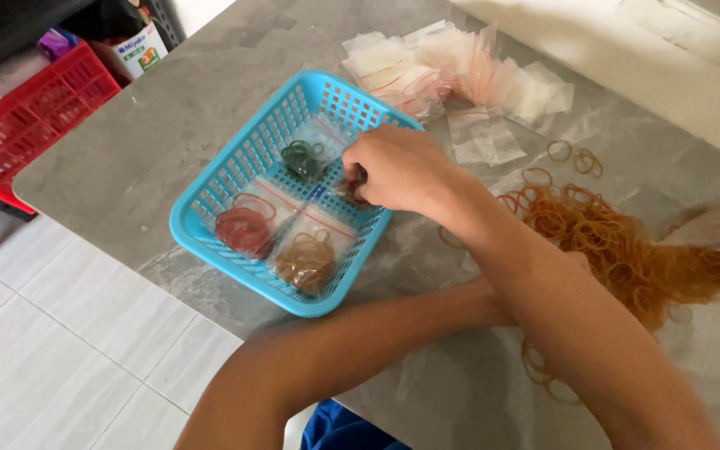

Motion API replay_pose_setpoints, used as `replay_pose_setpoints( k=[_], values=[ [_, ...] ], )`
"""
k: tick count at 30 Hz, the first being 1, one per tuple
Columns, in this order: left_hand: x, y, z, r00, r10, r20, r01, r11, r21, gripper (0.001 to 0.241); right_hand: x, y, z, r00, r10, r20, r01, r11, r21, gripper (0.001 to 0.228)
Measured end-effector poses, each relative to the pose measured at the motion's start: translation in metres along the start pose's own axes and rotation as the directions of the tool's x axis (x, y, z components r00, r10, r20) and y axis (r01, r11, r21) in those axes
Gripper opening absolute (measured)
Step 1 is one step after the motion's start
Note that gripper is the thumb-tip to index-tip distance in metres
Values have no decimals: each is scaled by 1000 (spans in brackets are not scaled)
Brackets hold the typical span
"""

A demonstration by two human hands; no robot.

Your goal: Packing small quantities of rubber bands into plastic zip-lock bags and organizing them in a basket.

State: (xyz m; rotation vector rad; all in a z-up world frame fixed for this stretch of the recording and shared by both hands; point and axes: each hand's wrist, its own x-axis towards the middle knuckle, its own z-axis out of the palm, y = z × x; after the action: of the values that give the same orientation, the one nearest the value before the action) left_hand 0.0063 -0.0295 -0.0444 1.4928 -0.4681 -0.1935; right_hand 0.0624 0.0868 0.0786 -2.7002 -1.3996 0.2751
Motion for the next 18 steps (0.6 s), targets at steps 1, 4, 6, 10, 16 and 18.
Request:
replay_pose_setpoints(
  k=[1,4,6,10,16,18],
  values=[
    [3,4,-2,1000,8,6,-8,1000,24,34,3,-2,-2,997,50,64,-50,999,5,17],
    [8,9,-10,1000,18,19,-20,995,96,34,3,0,-14,981,126,146,-129,992,6,14],
    [2,17,-11,999,17,30,-21,990,138,33,12,6,-5,981,140,134,-139,990,-18,13],
    [-5,28,-7,998,9,62,-22,976,217,32,21,12,13,982,156,108,-150,986,-66,9],
    [3,40,-7,995,12,94,-44,940,339,32,-12,5,-34,988,136,69,-143,984,109,17],
    [-3,39,-7,995,8,98,-43,929,368,31,-37,7,-58,993,118,-9,-115,978,176,19]
  ],
)
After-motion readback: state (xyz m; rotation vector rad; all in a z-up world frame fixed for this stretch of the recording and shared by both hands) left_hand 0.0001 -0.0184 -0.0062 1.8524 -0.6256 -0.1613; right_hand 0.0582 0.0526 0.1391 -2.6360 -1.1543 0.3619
